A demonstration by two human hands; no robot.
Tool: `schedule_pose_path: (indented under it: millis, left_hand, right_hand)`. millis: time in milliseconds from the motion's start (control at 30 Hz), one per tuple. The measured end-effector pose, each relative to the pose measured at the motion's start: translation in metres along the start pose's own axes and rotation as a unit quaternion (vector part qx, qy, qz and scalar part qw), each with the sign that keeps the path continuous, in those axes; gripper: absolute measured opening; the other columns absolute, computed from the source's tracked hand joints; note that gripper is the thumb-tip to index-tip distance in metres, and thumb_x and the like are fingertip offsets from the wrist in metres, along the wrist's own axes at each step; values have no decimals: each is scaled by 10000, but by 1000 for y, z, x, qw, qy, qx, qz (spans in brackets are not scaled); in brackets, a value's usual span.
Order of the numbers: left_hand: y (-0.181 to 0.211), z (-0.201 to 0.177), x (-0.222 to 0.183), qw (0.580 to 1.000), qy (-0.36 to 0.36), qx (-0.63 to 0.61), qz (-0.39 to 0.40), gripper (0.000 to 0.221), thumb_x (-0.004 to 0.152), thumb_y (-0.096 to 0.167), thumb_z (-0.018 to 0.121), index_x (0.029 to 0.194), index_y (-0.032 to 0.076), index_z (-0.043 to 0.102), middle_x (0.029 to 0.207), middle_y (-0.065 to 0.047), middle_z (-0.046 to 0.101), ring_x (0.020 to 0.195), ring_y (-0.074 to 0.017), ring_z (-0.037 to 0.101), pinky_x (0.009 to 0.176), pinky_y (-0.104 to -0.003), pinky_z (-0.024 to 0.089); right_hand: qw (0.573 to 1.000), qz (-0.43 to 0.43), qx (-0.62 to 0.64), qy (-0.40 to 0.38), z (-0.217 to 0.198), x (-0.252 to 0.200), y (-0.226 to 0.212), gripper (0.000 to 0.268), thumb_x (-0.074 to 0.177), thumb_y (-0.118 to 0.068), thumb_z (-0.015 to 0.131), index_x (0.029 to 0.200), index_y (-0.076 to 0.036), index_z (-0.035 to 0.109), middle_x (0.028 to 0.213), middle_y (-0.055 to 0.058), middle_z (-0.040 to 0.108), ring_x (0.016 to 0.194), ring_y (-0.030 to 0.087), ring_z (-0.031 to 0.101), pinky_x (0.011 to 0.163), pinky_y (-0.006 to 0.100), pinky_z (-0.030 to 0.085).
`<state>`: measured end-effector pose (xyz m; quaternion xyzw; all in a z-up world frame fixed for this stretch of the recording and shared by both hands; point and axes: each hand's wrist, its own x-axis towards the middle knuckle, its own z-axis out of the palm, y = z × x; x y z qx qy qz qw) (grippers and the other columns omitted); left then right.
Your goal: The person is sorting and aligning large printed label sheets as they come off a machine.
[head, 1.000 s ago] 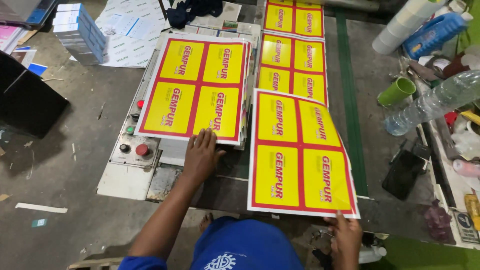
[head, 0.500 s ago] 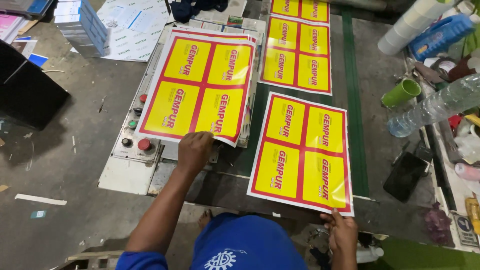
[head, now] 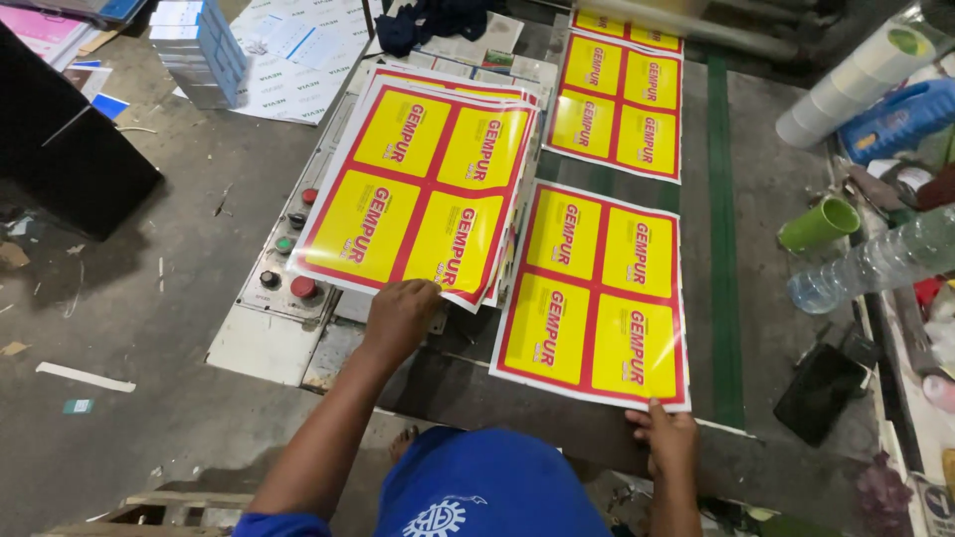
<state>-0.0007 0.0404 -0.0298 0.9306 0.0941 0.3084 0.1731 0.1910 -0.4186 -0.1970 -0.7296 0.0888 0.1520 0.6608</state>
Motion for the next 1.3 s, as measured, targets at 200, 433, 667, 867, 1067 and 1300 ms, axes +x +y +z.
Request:
schedule_pose_path:
  millis: [200, 433, 667, 867, 1067, 1300]
  left_hand:
    - [-1, 7, -1, 1000, -5, 8, -1, 129, 839, 107, 701, 960, 61, 697, 948, -113, 751, 879, -337, 711, 769, -460, 545]
    - [0, 2, 3, 1000, -2, -10, -27, 142, 832, 115, 727, 966, 66, 720, 952, -126, 759, 883, -348, 722, 752, -464, 564]
    - [18, -34, 24, 978, 202, -15, -49, 92, 950, 60, 693, 1036, 29, 704, 980, -177, 739, 891, -365, 735, 735, -447, 591]
    - [43, 10, 11, 986, 115, -47, 112, 333, 850, 1, 641, 1181, 5, 675, 1187, -205, 708, 1077, -382, 714, 909, -464, 584]
    - [104, 51, -9, 987, -20, -80, 138, 346, 831, 178, 697, 1143, 29, 679, 1201, -154, 692, 1149, -323, 657, 1006, -447, 499]
    - [118, 62, -18, 980, -73, -65, 173, 248, 905, 241, 704, 1083, 70, 682, 1221, -136, 695, 1206, -298, 643, 1075, -499, 442]
  right_hand:
    - [999, 1, 50, -7, 39, 62, -37, 273, 1057, -190, 592, 1279, -31, 599, 994, 100, 686, 733, 214, 718, 482, 282, 436]
    - [991, -34, 104, -77, 79, 134, -77, 293, 1045, -216, 591, 1302, -77, 578, 1011, 77, 727, 755, 189, 721, 509, 268, 450]
    - [992, 49, 79, -84, 80, 114, -64, 409, 1020, -290, 587, 1369, -79, 545, 1023, 142, 757, 795, 206, 735, 564, 307, 515]
    - [985, 15, 63, -158, 107, 29, -44, 447, 985, -287, 630, 1369, -62, 599, 1066, 129, 763, 769, 173, 711, 545, 266, 465]
    - [925, -46, 43, -374, 139, -44, -68, 358, 990, -258, 620, 1266, -31, 640, 1131, 105, 769, 839, 158, 735, 594, 261, 501]
    - [940, 21, 170, -295, 131, -51, -64, 308, 997, -221, 675, 1234, -32, 620, 1015, 95, 733, 802, 184, 727, 546, 306, 494]
